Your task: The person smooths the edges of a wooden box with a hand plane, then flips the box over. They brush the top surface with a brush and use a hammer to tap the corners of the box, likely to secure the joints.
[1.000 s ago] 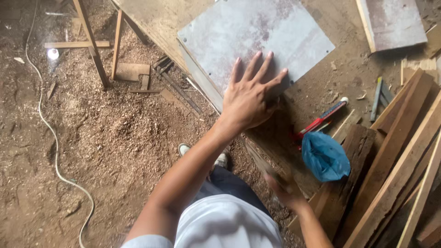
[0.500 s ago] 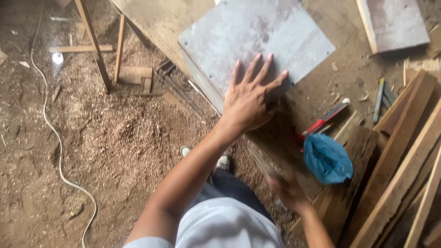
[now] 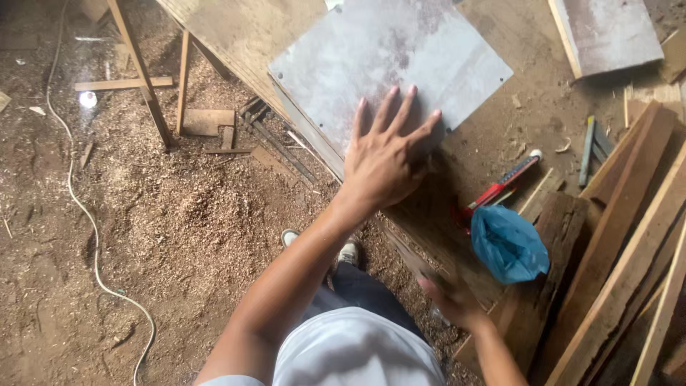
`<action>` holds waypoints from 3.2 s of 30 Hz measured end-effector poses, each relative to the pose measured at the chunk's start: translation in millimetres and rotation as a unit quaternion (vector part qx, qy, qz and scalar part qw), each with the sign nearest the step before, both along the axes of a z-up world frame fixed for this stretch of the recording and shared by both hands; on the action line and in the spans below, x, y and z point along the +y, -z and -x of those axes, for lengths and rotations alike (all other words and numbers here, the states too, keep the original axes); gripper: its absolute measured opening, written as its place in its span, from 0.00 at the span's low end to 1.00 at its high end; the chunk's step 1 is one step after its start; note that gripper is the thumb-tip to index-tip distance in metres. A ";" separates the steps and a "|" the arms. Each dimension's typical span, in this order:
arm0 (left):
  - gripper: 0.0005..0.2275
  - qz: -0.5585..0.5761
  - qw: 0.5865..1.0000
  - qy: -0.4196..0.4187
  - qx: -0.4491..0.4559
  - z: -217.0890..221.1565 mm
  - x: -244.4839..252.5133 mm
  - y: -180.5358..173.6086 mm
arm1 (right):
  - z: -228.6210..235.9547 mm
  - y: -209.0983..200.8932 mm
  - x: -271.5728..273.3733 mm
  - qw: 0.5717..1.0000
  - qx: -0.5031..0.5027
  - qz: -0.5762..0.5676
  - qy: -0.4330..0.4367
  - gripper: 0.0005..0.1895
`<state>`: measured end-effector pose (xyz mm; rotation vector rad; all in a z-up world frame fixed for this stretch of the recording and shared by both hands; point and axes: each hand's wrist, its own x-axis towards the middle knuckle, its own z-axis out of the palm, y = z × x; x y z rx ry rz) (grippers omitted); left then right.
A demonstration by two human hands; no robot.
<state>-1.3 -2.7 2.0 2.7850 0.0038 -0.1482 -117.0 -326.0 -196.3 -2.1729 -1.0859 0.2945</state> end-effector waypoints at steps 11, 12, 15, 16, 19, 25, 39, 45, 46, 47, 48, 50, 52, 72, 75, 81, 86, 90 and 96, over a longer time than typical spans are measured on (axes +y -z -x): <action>0.32 0.005 0.999 -0.032 -0.003 8.8 -10.2 2.1 | -46.1 -29.6 75.6 0.963 0.235 0.069 0.110 0.21; 0.31 0.003 1.000 -0.029 -0.004 7.9 -8.6 1.5 | -43.3 -27.3 78.5 0.975 0.199 0.025 0.096 0.22; 0.30 0.008 0.999 -0.034 -0.015 3.9 -12.9 4.6 | -24.6 -21.7 30.5 0.931 0.327 0.069 0.145 0.20; 0.30 0.008 0.999 -0.033 -0.014 2.0 -14.4 5.5 | -22.5 -17.1 14.0 0.930 0.325 0.098 0.142 0.19; 0.30 0.005 0.999 -0.034 -0.006 4.2 -15.3 6.4 | -13.8 -18.5 -20.6 0.921 0.321 0.181 0.125 0.20; 0.30 -0.015 0.999 -0.026 0.012 3.9 -17.2 5.9 | -26.7 -3.9 44.9 0.940 0.307 0.033 0.143 0.21; 0.31 -0.036 0.999 -0.030 -0.020 4.1 -21.5 16.9 | -16.0 -15.9 19.1 0.908 0.316 0.246 0.125 0.17; 0.30 -0.010 1.000 -0.019 -0.019 3.9 -13.1 10.8 | -22.3 -3.0 61.4 0.924 0.330 0.105 0.161 0.20; 0.31 -0.007 1.000 -0.015 0.008 3.6 -18.0 9.0 | -14.9 -3.7 41.1 0.907 0.343 0.153 0.187 0.20; 0.32 -0.012 0.999 -0.016 0.028 -0.5 -16.4 6.5 | -18.6 -0.9 27.9 0.909 0.343 0.163 0.174 0.22; 0.33 -0.017 0.999 -0.018 0.049 -6.3 -14.3 4.5 | -23.4 1.2 14.2 0.910 0.342 0.173 0.161 0.23; 0.31 -0.014 0.999 -0.028 0.020 -0.9 -15.6 6.9 | -4.2 -5.6 -19.5 0.900 0.360 0.207 0.133 0.27; 0.30 -0.008 0.999 -0.030 0.014 11.4 -18.2 8.7 | 9.6 -13.8 -30.2 0.914 0.338 0.202 0.098 0.25; 0.33 0.007 0.999 -0.011 0.050 -2.3 -12.7 10.5 | 48.1 71.1 -6.0 0.902 0.382 0.107 0.171 0.17; 0.30 0.001 0.999 -0.026 -0.033 4.8 -13.7 13.2 | 39.4 36.1 9.0 0.882 0.419 0.131 0.170 0.18; 0.30 0.008 0.997 -0.026 -0.071 7.5 -15.2 19.0 | 16.1 -3.4 29.4 0.896 0.402 0.097 0.164 0.19; 0.31 0.010 0.995 -0.025 -0.097 10.9 -11.8 18.1 | -4.2 -28.0 44.0 0.911 0.377 0.080 0.145 0.19; 0.28 0.027 0.991 -0.022 -0.132 13.4 -12.2 22.9 | -17.3 -44.6 55.7 0.923 0.347 0.108 0.123 0.22; 0.20 0.233 0.953 0.031 -0.192 17.1 13.4 13.1 | -35.7 -72.1 71.5 0.951 0.276 0.123 0.070 0.24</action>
